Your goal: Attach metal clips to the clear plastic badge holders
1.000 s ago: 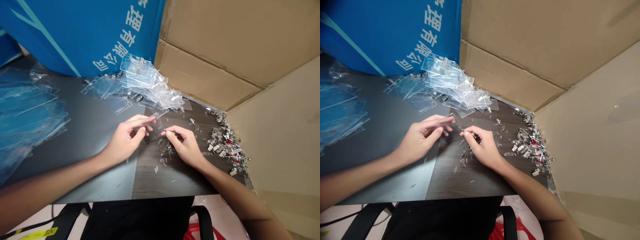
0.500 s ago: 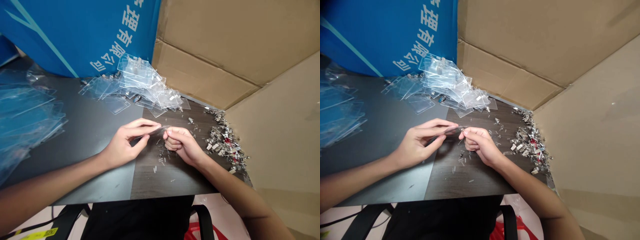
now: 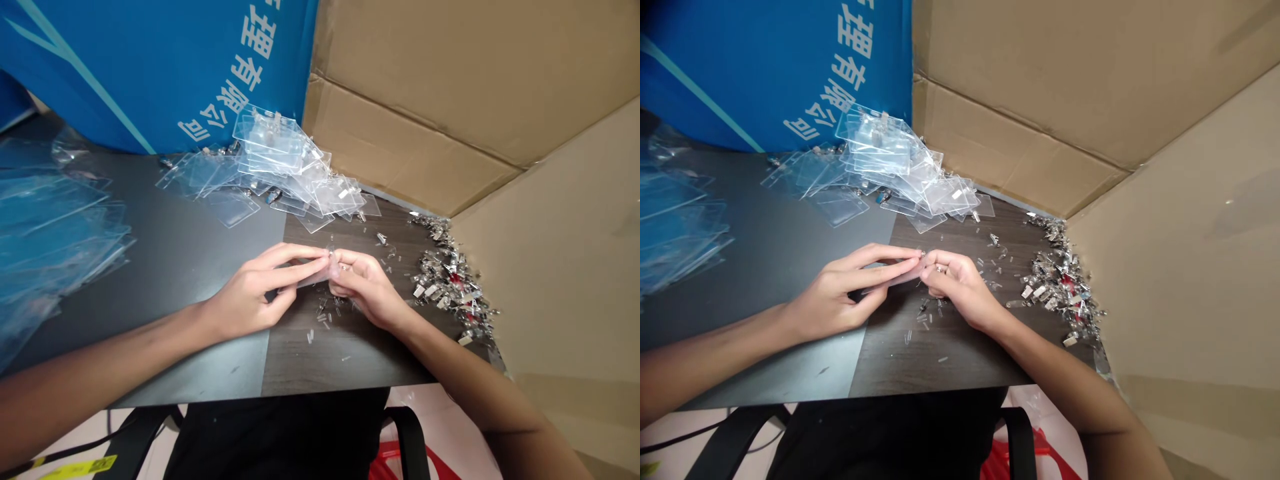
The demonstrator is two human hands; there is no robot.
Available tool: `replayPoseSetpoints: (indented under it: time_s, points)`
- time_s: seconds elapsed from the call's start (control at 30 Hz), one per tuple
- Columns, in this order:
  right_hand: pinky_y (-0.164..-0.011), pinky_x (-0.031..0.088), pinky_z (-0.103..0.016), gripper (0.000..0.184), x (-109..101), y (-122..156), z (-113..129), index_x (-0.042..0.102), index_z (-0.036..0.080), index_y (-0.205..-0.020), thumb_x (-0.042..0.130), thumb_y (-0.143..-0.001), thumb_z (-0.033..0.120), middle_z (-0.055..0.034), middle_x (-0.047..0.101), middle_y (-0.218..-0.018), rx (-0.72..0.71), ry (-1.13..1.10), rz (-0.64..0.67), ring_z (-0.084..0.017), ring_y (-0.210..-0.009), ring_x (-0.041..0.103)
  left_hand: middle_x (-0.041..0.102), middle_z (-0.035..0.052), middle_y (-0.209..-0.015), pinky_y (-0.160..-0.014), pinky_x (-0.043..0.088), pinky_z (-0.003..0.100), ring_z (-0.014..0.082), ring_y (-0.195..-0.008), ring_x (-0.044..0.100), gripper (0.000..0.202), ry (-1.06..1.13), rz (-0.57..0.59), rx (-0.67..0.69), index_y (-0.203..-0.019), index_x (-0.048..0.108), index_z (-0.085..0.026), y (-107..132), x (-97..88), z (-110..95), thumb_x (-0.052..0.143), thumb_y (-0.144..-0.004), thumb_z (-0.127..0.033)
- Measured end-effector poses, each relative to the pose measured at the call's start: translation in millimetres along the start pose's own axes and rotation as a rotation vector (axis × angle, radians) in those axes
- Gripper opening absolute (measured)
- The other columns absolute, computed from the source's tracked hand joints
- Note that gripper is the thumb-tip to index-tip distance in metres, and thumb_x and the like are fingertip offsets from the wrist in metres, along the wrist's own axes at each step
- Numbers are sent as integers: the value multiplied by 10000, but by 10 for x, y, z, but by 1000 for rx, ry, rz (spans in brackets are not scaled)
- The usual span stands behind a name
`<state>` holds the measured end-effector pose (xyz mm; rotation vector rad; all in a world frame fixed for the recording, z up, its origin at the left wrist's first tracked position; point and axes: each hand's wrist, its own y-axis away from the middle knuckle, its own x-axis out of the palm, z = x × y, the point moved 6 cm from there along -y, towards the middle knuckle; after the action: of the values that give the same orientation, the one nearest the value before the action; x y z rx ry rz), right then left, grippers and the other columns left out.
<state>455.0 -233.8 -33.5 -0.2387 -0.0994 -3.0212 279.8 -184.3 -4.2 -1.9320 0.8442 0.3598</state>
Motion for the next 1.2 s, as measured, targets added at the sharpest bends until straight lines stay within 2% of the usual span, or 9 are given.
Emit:
replayPoseSetpoints:
  time_s: [0.1,0.17,0.27,0.43,0.63,0.8,0.9,1.07,1.2]
  points:
    - [-692,435,-299,234,-38,48,102,651,228,-929,744,-1032,416,19,595,-801,-218,383,-76,-153,-720,528,770,134,-1505,-1167,637,396,233,-1365,750,754,-7,-8,-19,-1590,683,-272,21,-11,23,574,-935,86]
    - [-777,490,-323,134,-38,91,167,676,224,-1005,620,-1096,303,-17,669,-875,-373,658,-140,-179,-801,604,765,132,-1513,-1184,628,410,237,-1369,747,762,-8,-12,-37,-1595,680,-276,27,-18,37,570,-934,86]
    - [-786,517,-323,216,-29,128,209,676,222,-1001,509,-1139,223,-42,711,-886,-515,933,-202,-186,-793,635,768,125,-1504,-1191,627,421,242,-1365,750,755,0,-9,-68,-1592,685,-281,23,-19,51,564,-939,78]
    - [-757,533,-297,256,-49,141,210,698,225,-987,510,-1160,231,-33,742,-830,-577,1116,-249,-181,-736,663,746,139,-1536,-1210,626,437,242,-1404,736,755,-5,17,-84,-1619,656,-268,20,20,49,558,-952,70]
    - [-642,478,-273,276,-44,175,183,729,217,-934,552,-1144,232,-7,746,-744,-567,1216,-324,-145,-611,629,713,158,-1588,-1232,614,430,248,-1461,708,750,-6,69,-63,-1613,658,-242,40,63,47,553,-942,76]
    - [-563,506,-246,100,-80,234,270,742,214,-1018,727,-1064,302,13,750,-737,-567,1090,-486,-119,-548,622,707,155,-1595,-1219,621,464,274,-1435,723,779,-12,52,-113,-1631,644,-259,46,48,79,556,-930,70]
    - [-567,561,-249,96,-80,281,329,733,223,-1014,797,-1008,294,8,783,-775,-599,1018,-547,-127,-577,669,719,144,-1565,-1174,639,433,268,-1379,743,802,25,46,-137,-1649,628,-277,37,54,71,564,-926,64]
    - [-622,622,-286,52,5,345,388,804,210,-1002,780,-1033,176,-41,851,-878,-733,1008,-487,-154,-669,747,743,120,-1428,-1051,642,310,206,-1248,751,826,84,65,-112,-1682,584,-284,35,89,32,535,-938,71]
    - [-710,687,-329,139,0,329,359,856,226,-1101,741,-1065,156,-69,881,-1013,-733,994,-456,-192,-804,818,728,108,-1367,-971,626,271,185,-1187,735,825,81,74,-131,-1670,596,-283,39,98,52,510,-935,81]
